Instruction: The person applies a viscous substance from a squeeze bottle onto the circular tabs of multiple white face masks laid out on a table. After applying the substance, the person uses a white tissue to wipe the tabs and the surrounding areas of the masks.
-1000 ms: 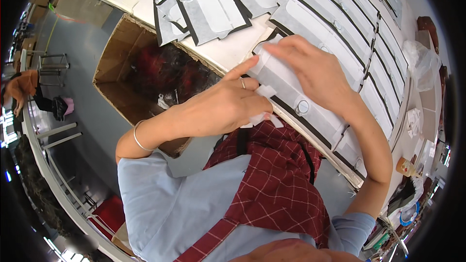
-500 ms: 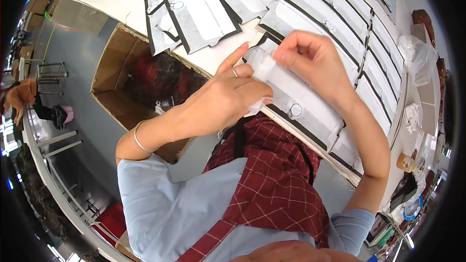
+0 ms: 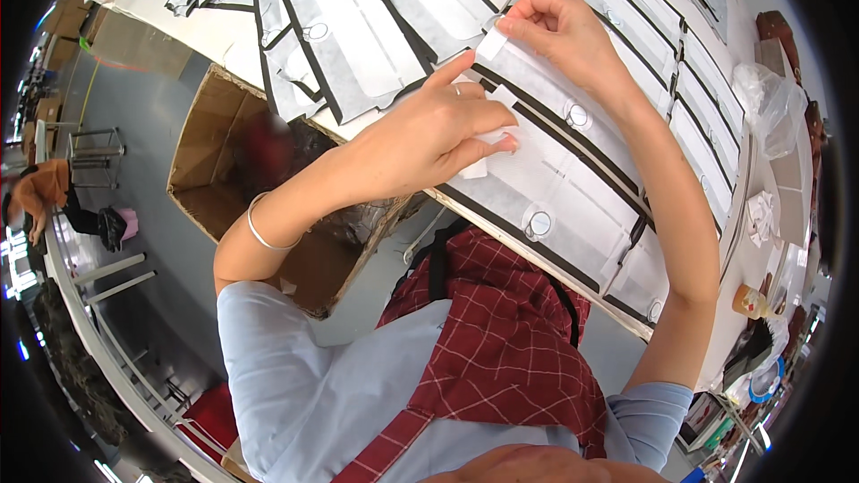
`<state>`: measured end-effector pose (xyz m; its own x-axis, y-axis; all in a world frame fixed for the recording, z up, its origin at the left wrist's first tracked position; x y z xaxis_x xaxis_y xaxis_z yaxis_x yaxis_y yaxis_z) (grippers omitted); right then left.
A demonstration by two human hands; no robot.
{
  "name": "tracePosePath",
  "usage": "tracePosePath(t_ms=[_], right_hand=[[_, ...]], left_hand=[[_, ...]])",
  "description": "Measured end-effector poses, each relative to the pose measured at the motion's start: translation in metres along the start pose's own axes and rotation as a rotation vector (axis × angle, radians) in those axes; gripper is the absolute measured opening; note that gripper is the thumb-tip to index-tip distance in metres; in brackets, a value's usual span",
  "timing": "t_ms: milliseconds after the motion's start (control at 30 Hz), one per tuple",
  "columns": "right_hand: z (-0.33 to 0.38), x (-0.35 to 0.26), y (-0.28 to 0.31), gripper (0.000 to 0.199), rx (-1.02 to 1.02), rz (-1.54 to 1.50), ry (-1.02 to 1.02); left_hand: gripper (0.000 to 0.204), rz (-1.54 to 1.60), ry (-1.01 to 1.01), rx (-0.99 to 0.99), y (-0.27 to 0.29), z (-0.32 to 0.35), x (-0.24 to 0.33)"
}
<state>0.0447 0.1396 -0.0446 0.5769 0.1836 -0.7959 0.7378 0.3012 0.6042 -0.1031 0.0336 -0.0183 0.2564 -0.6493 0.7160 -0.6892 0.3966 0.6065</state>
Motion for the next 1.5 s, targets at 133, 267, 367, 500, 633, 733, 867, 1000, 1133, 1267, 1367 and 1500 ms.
tracePosePath(t_ms=[133, 267, 367, 500, 633, 733, 867, 1000, 1133, 1267, 1367, 1500], right_hand=[[-0.001, -0.001, -0.001, 0.027, -0.013, 0.033, -0.003], [0.000, 0.000, -0.002, 0.025, 0.014, 0.077, -0.010], [0.006, -0.011, 0.002, 0.020, 0.111, 0.205, 0.121], [0.022, -0.026, -0.001, 0.019, 0.140, 0.541, 0.444], [0.033, -0.034, -0.007, 0.027, 0.108, 0.761, 0.572], [0.031, -0.032, 0.002, 0.021, 0.189, 0.576, 0.551], [0.037, -0.016, 0.012, 0.020, -0.051, -0.222, 0.040], [0.051, -0.015, 0.000, 0.019, -0.181, -0.447, -0.102], [0.042, -0.010, 0.005, 0.018, -0.164, -0.387, -0.147], [0.013, 0.009, 0.024, 0.020, -0.014, -0.240, -0.042], [-0.010, 0.013, 0.037, 0.024, 0.037, -0.136, -0.043], [-0.031, 0.028, 0.040, 0.026, 0.113, -0.068, -0.058]], left_hand=[[0.016, 0.005, 0.000, -0.024, -0.008, -0.014, -0.005], [0.020, -0.018, 0.066, -0.135, -0.018, -0.023, -0.012], [0.021, -0.005, 0.100, -0.178, -0.022, -0.025, -0.013], [0.021, -0.030, 0.115, -0.216, -0.023, -0.025, -0.012], [0.020, -0.039, 0.093, -0.210, -0.020, -0.024, -0.010], [0.016, -0.073, 0.072, -0.051, -0.009, -0.022, -0.005], [0.014, -0.152, 0.066, 0.083, -0.004, -0.020, -0.012], [0.014, -0.136, 0.046, 0.068, -0.009, -0.028, -0.012], [0.013, -0.165, 0.011, 0.057, -0.012, -0.034, -0.012], [0.011, -0.238, 0.014, 0.002, -0.007, -0.039, -0.012], [0.010, -0.212, 0.003, -0.017, 0.001, -0.044, -0.017], [0.011, -0.225, -0.046, -0.006, 0.004, -0.054, -0.021]])
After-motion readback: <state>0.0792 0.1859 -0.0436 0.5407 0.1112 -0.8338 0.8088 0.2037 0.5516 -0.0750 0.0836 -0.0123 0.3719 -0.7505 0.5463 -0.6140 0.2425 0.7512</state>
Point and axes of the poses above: each hand's wrist, its own z-axis away from the middle knuckle, its own y-axis out of the back of the hand, x = y × z, the point moved 7 cm from there along -z, towards the middle knuckle, and after that the axes turned 1 degree about z, right-handed, at the moved point
